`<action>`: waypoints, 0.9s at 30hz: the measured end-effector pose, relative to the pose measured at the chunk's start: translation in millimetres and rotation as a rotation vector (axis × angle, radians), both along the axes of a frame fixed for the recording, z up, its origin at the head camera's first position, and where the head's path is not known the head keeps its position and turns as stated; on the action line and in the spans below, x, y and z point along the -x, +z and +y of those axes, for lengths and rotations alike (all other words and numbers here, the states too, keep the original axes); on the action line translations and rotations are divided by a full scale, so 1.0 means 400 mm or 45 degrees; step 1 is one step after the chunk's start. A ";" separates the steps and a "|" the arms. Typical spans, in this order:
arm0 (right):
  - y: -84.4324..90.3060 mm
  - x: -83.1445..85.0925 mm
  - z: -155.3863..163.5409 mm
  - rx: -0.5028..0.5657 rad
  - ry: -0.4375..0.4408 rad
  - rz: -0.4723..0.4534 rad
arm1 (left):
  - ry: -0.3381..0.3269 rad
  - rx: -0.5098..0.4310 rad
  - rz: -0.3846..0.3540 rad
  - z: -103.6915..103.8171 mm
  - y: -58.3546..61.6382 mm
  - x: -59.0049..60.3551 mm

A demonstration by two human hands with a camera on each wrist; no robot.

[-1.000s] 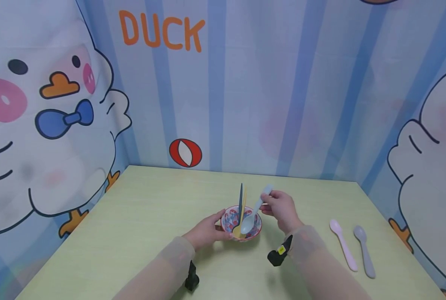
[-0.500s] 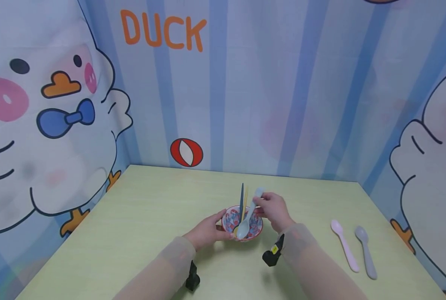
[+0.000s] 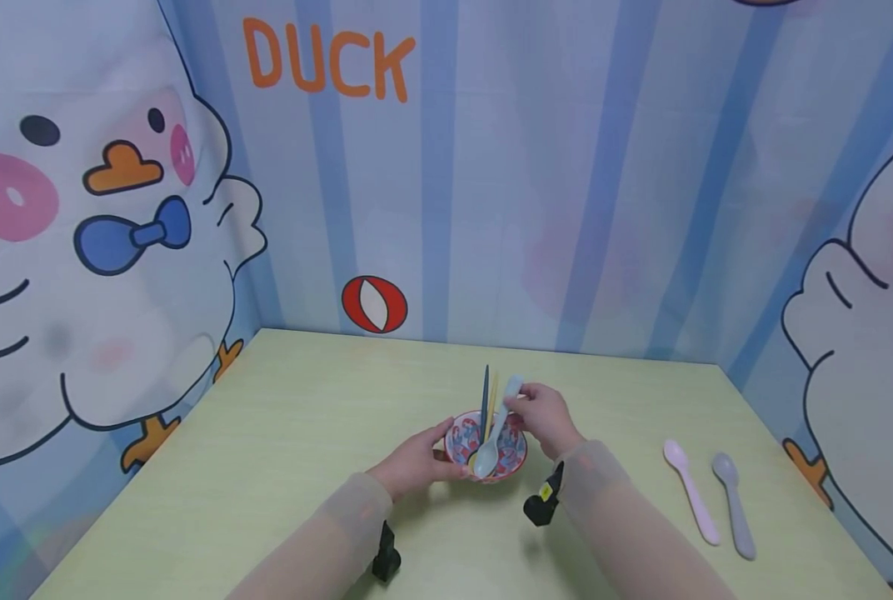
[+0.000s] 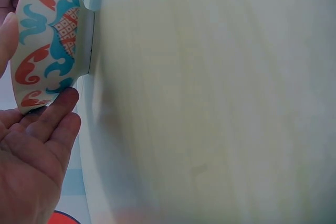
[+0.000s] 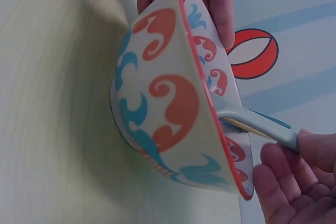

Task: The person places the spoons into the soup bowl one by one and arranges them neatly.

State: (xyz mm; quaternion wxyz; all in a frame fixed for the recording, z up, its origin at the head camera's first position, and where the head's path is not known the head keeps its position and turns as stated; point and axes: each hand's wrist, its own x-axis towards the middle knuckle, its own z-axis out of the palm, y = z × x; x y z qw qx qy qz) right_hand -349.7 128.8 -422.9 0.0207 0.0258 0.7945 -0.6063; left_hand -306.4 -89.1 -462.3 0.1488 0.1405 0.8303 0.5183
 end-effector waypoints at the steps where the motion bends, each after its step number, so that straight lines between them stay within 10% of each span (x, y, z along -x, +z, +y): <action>1: 0.000 0.001 0.000 -0.023 -0.004 0.001 | 0.001 0.000 -0.001 0.000 0.000 0.000; 27: -0.039 0.016 -0.010 -0.028 0.016 -0.073 | 0.001 0.012 0.000 0.000 -0.012 0.012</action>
